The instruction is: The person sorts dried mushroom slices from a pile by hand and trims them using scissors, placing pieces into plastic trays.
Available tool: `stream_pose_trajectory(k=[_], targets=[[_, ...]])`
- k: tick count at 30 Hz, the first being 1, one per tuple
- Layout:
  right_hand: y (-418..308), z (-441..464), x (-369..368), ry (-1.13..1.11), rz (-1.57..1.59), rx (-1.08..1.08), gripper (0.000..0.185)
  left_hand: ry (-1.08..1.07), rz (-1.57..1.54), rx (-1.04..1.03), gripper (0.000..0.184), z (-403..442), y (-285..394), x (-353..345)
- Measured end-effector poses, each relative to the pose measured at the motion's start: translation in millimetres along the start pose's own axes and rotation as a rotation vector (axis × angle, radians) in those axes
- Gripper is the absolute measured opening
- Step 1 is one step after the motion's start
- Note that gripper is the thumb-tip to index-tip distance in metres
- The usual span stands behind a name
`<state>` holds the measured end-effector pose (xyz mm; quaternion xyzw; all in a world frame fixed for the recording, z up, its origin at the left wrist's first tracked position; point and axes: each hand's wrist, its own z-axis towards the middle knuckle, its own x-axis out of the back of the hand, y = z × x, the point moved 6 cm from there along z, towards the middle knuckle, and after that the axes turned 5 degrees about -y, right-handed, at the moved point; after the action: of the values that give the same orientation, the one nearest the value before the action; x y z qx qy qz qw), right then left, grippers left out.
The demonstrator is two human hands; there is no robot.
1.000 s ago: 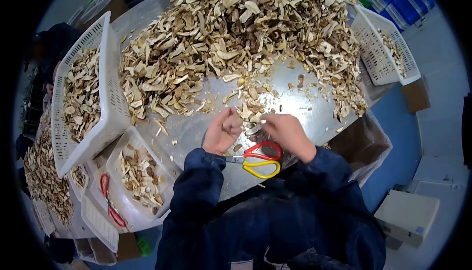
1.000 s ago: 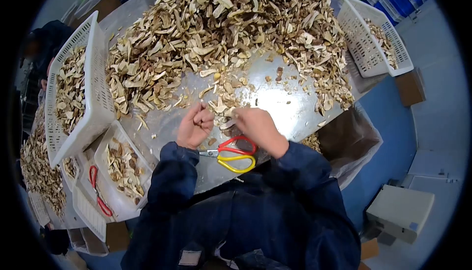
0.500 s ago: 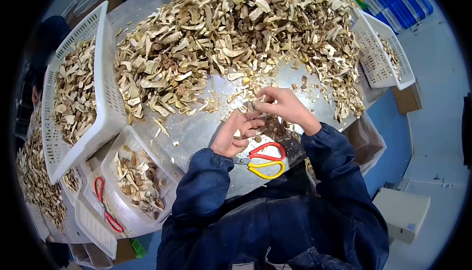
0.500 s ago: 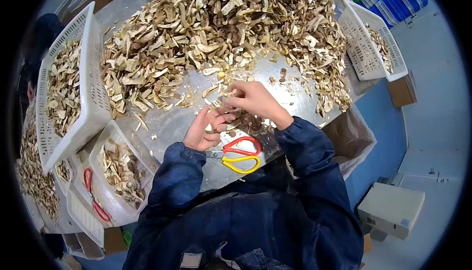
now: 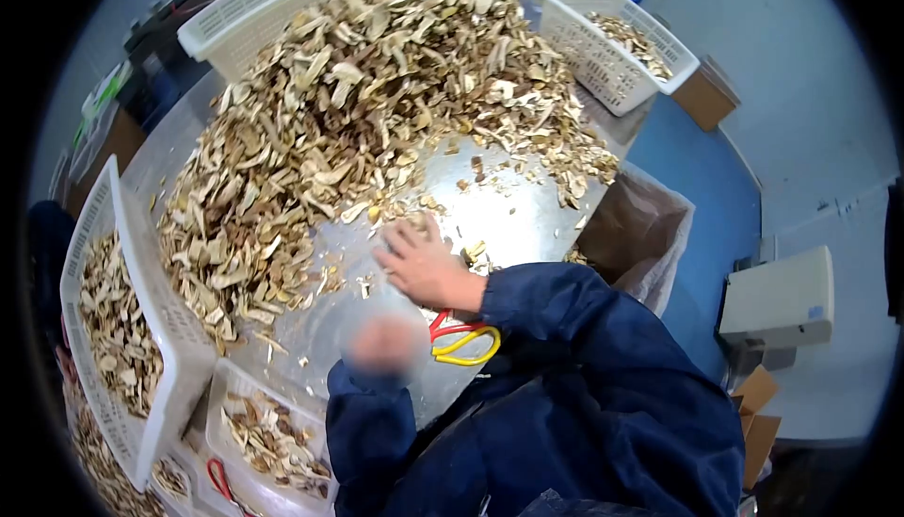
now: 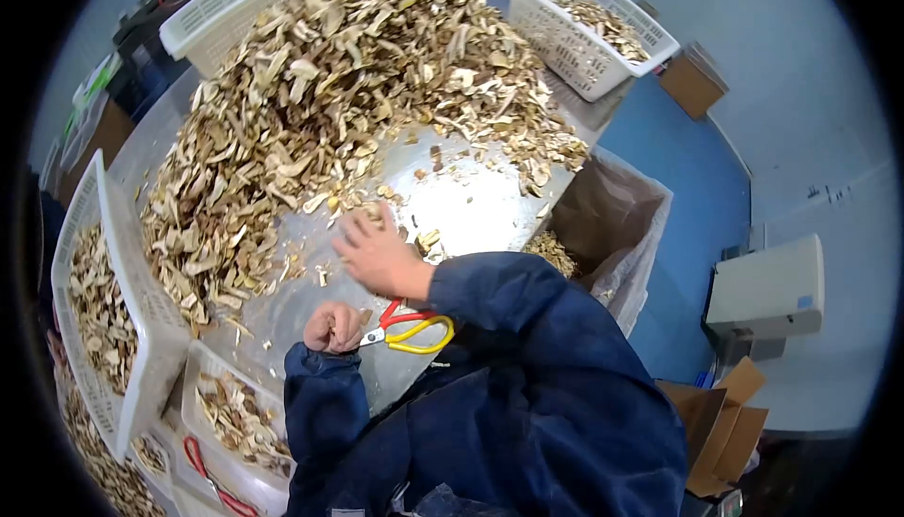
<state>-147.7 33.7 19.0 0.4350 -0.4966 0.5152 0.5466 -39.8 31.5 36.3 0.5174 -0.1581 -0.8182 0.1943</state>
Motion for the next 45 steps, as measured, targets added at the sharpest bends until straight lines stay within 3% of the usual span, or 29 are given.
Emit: stream_pose_trajectory(k=[5, 7, 10, 11, 13, 14, 16, 17, 20, 21, 24, 27, 30, 31, 32, 36, 38, 40, 41, 42, 43, 45], targets=[[102, -82, 32, -0.092, -0.092, -0.422, 0.043, 0.101, -0.095, 0.003, 0.037, -2, 0, 20], [139, -126, 40, -0.092, -0.168, -0.57, 0.042, 0.535, 0.206, 0.091, 0.036, -31, -5, 66], [191, -200, 47, 0.014, -0.201, -0.797, 0.039, 0.84, 0.694, 0.096, 0.026, -38, 7, 83], [206, -220, 51, 0.004, -0.2, -0.887, 0.04, 0.877, 0.676, 0.038, 0.023, -37, 8, 84], [231, -246, 56, 0.089, -0.213, -0.977, 0.042, 0.978, 0.353, -0.089, 0.019, -35, 5, 88], [243, -253, 54, 0.181, -0.227, -0.976, 0.043, 1.025, 0.043, -0.153, 0.018, -35, -2, 88], [260, -231, 66, 0.288, -0.086, -0.873, 0.044, 1.044, -0.278, -0.2, 0.018, -35, -12, 89], [268, -214, 70, 0.352, 0.018, -0.818, 0.043, 1.034, -0.284, -0.188, 0.017, -38, -12, 92], [304, -150, 82, 0.465, 0.164, -0.639, 0.041, 0.783, -0.378, -0.16, 0.017, -25, -4, 81], [327, -133, 81, 0.457, 0.228, -0.693, 0.045, 0.663, -0.421, -0.149, 0.018, -20, -2, 74], [416, -93, 59, 0.334, 0.429, -0.895, 0.058, 0.913, -0.269, -0.158, 0.018, -43, -11, 100], [473, -71, 22, 0.571, 0.54, -1.002, 0.068, 0.955, -0.087, -0.141, 0.019, -49, -14, 110], [428, -43, 33, 0.267, 0.794, -0.958, 0.073, 0.857, 0.074, -0.119, 0.026, -51, -15, 110], [393, -33, 49, 0.075, 0.877, -0.919, 0.081, 0.832, 0.095, -0.11, 0.03, -49, -14, 105], [393, -31, 27, 0.103, 0.987, -0.884, 0.08, 0.834, 0.064, -0.104, 0.034, -33, -10, 87], [271, -13, 53, -0.152, 0.944, -0.756, 0.074, 0.853, -0.057, -0.116, 0.048, -8, -5, 61], [243, -1, 32, -0.144, 0.849, -0.557, 0.067, 0.772, -0.177, -0.135, 0.044, -4, -2, 56], [190, 15, 61, -0.156, 0.737, -0.318, 0.055, 0.688, -0.26, -0.145, 0.04, -7, -3, 57], [167, 20, 75, -0.233, 0.94, -0.347, 0.045, 0.645, -0.282, -0.146, 0.038, -12, -8, 66], [160, 24, 81, -0.222, 0.956, -0.294, 0.043, 0.598, -0.301, -0.148, 0.035, -10, -5, 65], [158, 26, 86, -0.213, 0.971, -0.24, 0.042, 0.711, -0.293, -0.127, 0.023, -10, -4, 63], [166, 24, 86, -0.12, 0.973, -0.197, 0.035, 0.645, -0.333, -0.118, 0.018, -16, -7, 67]])
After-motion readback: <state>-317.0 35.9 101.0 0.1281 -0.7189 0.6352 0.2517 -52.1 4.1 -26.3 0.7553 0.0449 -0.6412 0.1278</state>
